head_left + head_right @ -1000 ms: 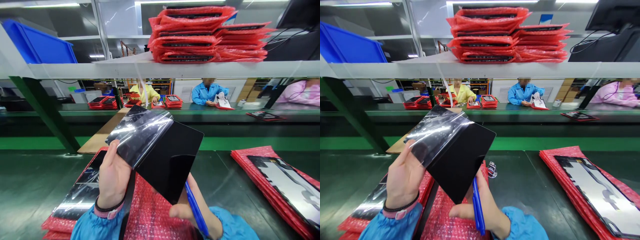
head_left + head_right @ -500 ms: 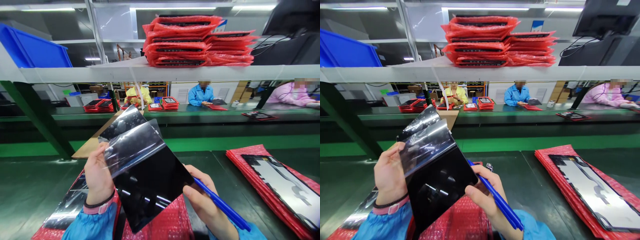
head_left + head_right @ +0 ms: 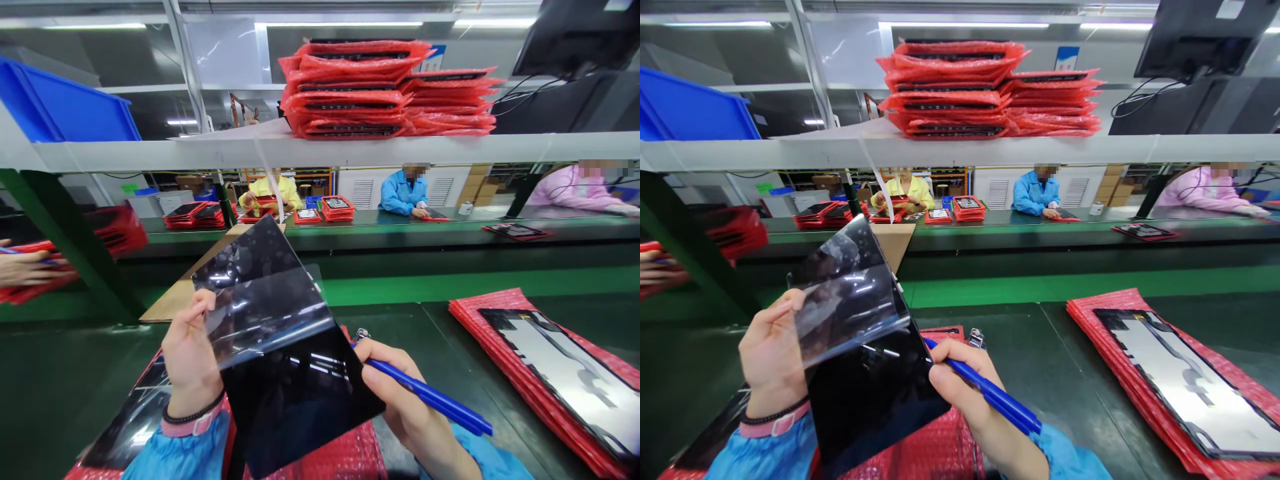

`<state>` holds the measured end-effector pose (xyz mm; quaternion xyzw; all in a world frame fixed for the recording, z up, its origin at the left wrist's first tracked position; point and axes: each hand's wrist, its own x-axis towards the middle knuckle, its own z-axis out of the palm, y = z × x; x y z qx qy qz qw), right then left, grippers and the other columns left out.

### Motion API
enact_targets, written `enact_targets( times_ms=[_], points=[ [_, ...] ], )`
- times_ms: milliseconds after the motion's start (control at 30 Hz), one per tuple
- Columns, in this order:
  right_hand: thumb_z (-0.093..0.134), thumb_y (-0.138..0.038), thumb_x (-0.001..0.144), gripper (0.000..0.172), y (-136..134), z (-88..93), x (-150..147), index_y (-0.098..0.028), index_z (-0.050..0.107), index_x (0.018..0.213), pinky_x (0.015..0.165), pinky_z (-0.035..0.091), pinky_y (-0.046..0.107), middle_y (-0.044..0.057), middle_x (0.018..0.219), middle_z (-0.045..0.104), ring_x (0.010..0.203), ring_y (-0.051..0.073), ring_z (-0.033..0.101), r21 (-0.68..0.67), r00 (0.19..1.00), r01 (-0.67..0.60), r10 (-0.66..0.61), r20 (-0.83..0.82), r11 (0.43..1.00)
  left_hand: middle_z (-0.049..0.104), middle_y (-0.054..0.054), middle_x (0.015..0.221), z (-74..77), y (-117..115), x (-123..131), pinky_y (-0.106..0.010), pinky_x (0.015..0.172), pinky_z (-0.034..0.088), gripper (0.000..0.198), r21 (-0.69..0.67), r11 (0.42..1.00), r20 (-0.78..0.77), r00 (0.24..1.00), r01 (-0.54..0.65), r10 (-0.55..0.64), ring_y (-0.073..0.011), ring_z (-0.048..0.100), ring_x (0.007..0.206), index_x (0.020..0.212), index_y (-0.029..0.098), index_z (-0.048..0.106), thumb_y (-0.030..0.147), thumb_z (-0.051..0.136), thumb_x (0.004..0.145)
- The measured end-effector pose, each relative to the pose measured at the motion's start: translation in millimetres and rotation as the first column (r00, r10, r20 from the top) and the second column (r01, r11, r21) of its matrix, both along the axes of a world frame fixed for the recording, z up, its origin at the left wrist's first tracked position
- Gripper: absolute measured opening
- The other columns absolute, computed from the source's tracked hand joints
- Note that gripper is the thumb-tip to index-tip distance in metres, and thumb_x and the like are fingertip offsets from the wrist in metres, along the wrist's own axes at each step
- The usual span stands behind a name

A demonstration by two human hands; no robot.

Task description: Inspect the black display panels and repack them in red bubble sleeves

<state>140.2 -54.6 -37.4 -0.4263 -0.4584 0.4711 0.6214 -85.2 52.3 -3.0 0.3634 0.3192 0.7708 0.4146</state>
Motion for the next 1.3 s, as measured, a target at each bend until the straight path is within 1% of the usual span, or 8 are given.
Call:
enact_targets(
  times_ms=[233,433,667,800,900,967,1100,1300],
  points=[
    [0.075,-0.053,0.073,0.033,4.8,-0.2,-0.6,-0.03,0.076,0.096,0.082,0.05,0.032,0.003,0.094,0.073,0.086,0.022,0.064,0.028,0.999,0.037,-0.038,0.02,0.999,0.056,-0.003,0.063,-8.4,-13.9,10.5,-0.027,0.055,0.04,0.019,-0.011,0.967,-0.031,0.967,0.255,-0.255,-0.0162,0.05,0.061,0.054,0.019,0.054,0.033,0.059,0.066],
    [0.077,-0.036,0.075,0.036,2.4,16.1,-9.9,-0.029,0.071,0.11,0.084,0.053,0.031,0.001,0.091,0.074,0.089,0.023,0.069,0.143,0.981,-0.191,0.184,0.061,0.971,0.061,-0.007,0.068,-7.9,-20.5,18.6,-0.032,0.065,0.044,0.028,0.012,0.976,-0.089,0.972,0.218,-0.216,-0.022,0.055,0.071,0.053,0.02,0.057,0.039,0.054,0.072],
    [0.077,-0.026,0.074,0.047,3.0,11.3,-10.1,-0.028,0.062,0.118,0.086,0.058,0.032,0.001,0.106,0.073,0.094,0.023,0.071,0.154,0.973,-0.184,0.157,0.172,0.971,0.055,-0.004,0.055,-9.1,-20.4,17.6,-0.031,0.06,0.042,0.029,0.04,0.983,-0.144,0.974,0.18,-0.173,-0.0202,0.052,0.061,0.051,0.019,0.058,0.04,0.054,0.071],
    [0.079,-0.023,0.075,0.081,7.0,-3.6,-6.8,-0.034,0.037,0.144,0.093,0.058,0.037,0.005,0.14,0.057,0.114,0.028,0.065,0.299,0.934,-0.099,-0.014,0.356,0.949,0.059,-0.006,0.056,-10.1,-20.5,19.4,-0.032,0.06,0.042,0.03,0.073,0.985,-0.217,0.967,0.156,-0.137,-0.0213,0.054,0.061,0.049,0.019,0.06,0.039,0.053,0.071],
    [0.075,-0.017,0.078,0.102,9.6,-11.1,-5.3,-0.032,0.01,0.155,0.11,0.042,0.047,0.006,0.163,0.014,0.142,0.033,0.032,0.603,0.787,-0.022,-0.359,0.503,0.797,0.063,-0.007,0.056,-11.7,-19.8,19.2,-0.033,0.059,0.041,0.031,0.145,0.983,-0.279,0.958,0.11,-0.066,-0.0219,0.056,0.06,0.047,0.018,0.062,0.038,0.053,0.068],
    [0.07,-0.011,0.081,0.1,9.1,-10.7,-4.1,-0.03,0.007,0.155,0.115,0.029,0.056,0.003,0.163,0.009,0.147,0.032,0.015,0.735,0.656,-0.089,-0.516,0.551,0.673,0.063,-0.006,0.053,-13.9,-18.5,17.8,-0.033,0.059,0.042,0.029,0.219,0.973,-0.313,0.95,0.079,-0.007,-0.0217,0.057,0.058,0.046,0.018,0.064,0.036,0.053,0.067],
    [0.071,-0.011,0.077,0.093,6.2,-4.6,-0.6,-0.018,0.019,0.154,0.112,0.024,0.067,0.014,0.152,0.04,0.145,0.037,0.021,0.762,0.542,-0.231,-0.571,0.617,0.605,0.064,-0.003,0.051,-18.3,-16.6,15.3,-0.031,0.056,0.044,0.026,0.366,0.926,-0.366,0.929,0.089,0.056,-0.0193,0.057,0.053,0.05,0.02,0.07,0.028,0.053,0.068],
    [0.062,0.009,0.071,0.073,17.9,-13.5,7.3,-0.02,0.043,0.136,0.104,0.045,0.061,0.009,0.119,0.072,0.132,0.031,0.049,0.909,0.638,-0.049,-0.687,0.347,0.414,0.067,0.0,0.046,-16.0,-23.3,20.7,-0.026,0.042,0.044,0.023,0.446,0.886,-0.482,0.867,0.123,0.123,-0.016,0.058,0.04,0.052,0.022,0.073,0.021,0.055,0.067]
  ],
)
